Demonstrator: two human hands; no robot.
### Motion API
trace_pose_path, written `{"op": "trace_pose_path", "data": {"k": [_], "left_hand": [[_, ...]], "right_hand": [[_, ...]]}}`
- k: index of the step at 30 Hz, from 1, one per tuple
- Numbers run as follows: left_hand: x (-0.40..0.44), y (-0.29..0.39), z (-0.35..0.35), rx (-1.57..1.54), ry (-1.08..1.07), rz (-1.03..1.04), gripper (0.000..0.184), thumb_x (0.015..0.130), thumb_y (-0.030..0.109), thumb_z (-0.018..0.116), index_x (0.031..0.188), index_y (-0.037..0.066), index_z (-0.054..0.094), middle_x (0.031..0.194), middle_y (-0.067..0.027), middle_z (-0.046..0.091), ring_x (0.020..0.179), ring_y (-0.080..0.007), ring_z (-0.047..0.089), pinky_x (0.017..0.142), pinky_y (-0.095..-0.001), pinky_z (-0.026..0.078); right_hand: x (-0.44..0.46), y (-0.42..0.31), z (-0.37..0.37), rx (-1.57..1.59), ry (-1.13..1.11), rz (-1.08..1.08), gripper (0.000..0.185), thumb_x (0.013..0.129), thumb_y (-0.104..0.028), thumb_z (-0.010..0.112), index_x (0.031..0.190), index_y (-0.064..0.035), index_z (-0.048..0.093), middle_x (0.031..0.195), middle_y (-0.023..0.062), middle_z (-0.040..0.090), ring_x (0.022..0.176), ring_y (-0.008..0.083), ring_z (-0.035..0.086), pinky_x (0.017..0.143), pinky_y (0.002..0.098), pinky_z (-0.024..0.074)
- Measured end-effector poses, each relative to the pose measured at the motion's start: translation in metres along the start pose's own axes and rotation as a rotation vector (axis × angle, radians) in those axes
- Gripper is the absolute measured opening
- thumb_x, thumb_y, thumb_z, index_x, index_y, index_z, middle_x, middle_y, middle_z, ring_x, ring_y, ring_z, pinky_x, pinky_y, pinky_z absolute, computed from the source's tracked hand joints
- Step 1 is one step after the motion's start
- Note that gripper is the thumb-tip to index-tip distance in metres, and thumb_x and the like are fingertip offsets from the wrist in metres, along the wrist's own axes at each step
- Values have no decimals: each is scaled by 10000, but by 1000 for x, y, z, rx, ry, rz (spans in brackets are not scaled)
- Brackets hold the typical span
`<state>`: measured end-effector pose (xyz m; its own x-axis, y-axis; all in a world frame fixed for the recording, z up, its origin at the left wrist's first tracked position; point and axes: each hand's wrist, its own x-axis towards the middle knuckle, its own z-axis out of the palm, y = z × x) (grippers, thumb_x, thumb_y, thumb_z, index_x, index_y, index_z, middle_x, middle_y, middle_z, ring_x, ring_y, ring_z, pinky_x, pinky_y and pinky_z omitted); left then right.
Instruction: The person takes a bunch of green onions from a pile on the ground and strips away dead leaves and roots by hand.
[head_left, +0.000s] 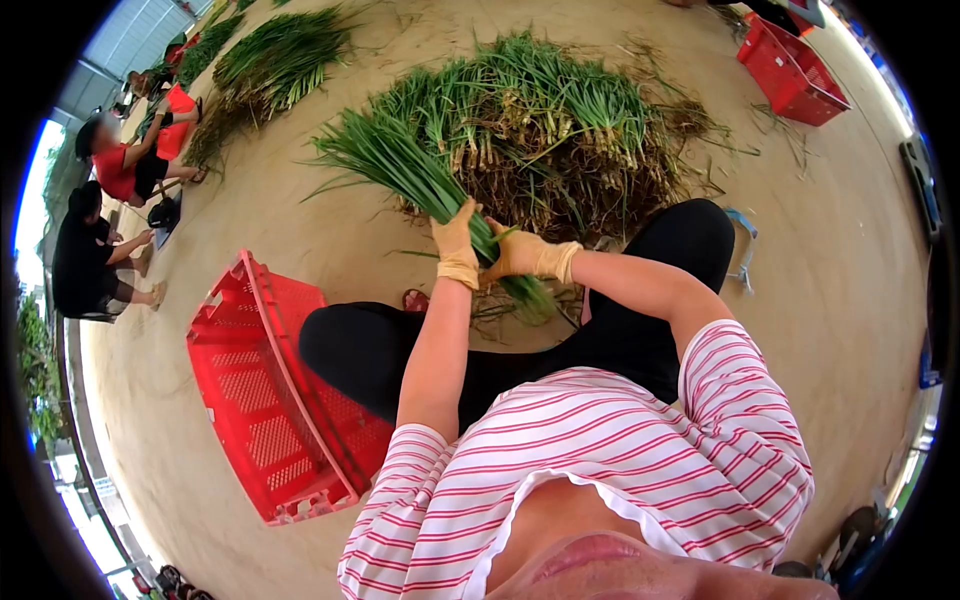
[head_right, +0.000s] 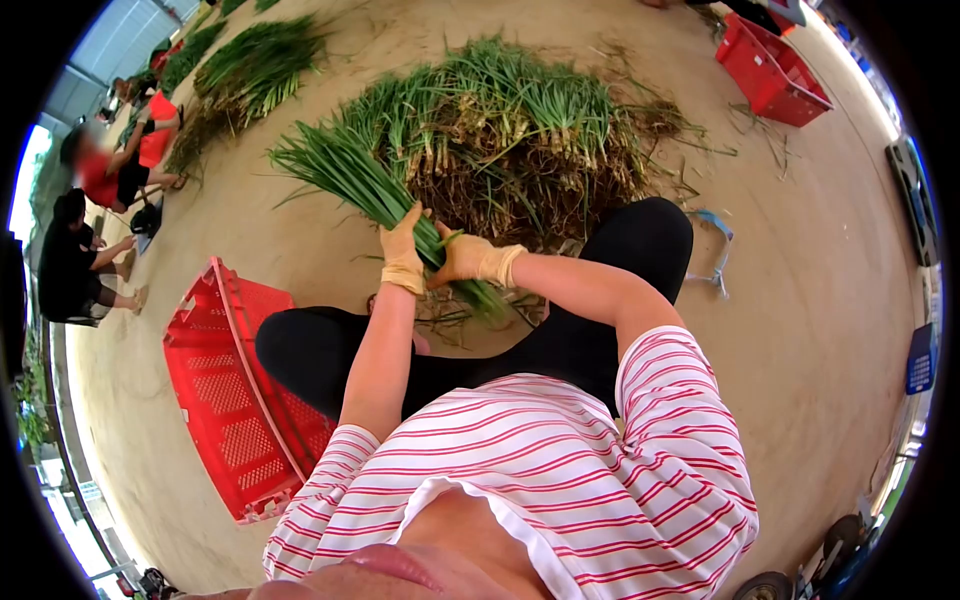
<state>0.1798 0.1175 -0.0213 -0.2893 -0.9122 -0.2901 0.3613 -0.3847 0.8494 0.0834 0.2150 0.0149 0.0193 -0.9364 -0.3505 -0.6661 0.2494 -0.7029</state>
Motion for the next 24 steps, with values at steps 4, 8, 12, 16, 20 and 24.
{"op": "trace_pose_path", "data": {"k": [4,8,12,16,20,24], "left_hand": [[-25,16,14,86,-123,146,348,760,51,676,1069,45,516,921,-75,603,831,-216,589,691,-335,490],[-28,38,15,-17,-438,-1,434,760,41,672,1154,40,488,967,-94,613,823,-203,598,706,-333,498],[-31,33,6,-29,-533,-108,412,742,4,673,1128,13,530,908,-117,637,764,-203,622,703,-323,513],[-27,23,-3,93,-544,-66,266,748,-6,660,1000,-13,576,856,-117,645,725,-197,625,685,-318,513],[-20,8,-12,183,-574,-9,206,756,-10,656,950,-15,588,852,-124,646,726,-201,630,686,-328,518],[-17,-6,-19,190,-623,-14,208,765,-18,645,963,-14,583,869,-131,644,764,-208,633,717,-350,538]], "right_hand": [[17,19,-9,218,-4,19,575,685,-217,720,1118,45,447,913,163,608,832,242,609,714,333,485],[12,20,-21,644,-214,-80,471,704,-145,709,1071,54,491,899,114,603,795,172,579,697,320,476],[-4,-3,-36,208,-389,-13,643,698,-389,675,1130,53,495,999,172,588,900,241,571,778,354,446],[1,-2,-91,-326,-255,-66,635,719,-462,630,1094,44,544,932,166,626,835,272,593,724,349,460],[-29,-12,-146,117,365,-105,287,846,-267,575,951,-5,624,752,57,627,644,141,567,604,262,446],[-41,-25,-161,711,625,-406,137,870,-96,550,951,-29,638,699,7,593,651,66,524,601,204,436]]}}
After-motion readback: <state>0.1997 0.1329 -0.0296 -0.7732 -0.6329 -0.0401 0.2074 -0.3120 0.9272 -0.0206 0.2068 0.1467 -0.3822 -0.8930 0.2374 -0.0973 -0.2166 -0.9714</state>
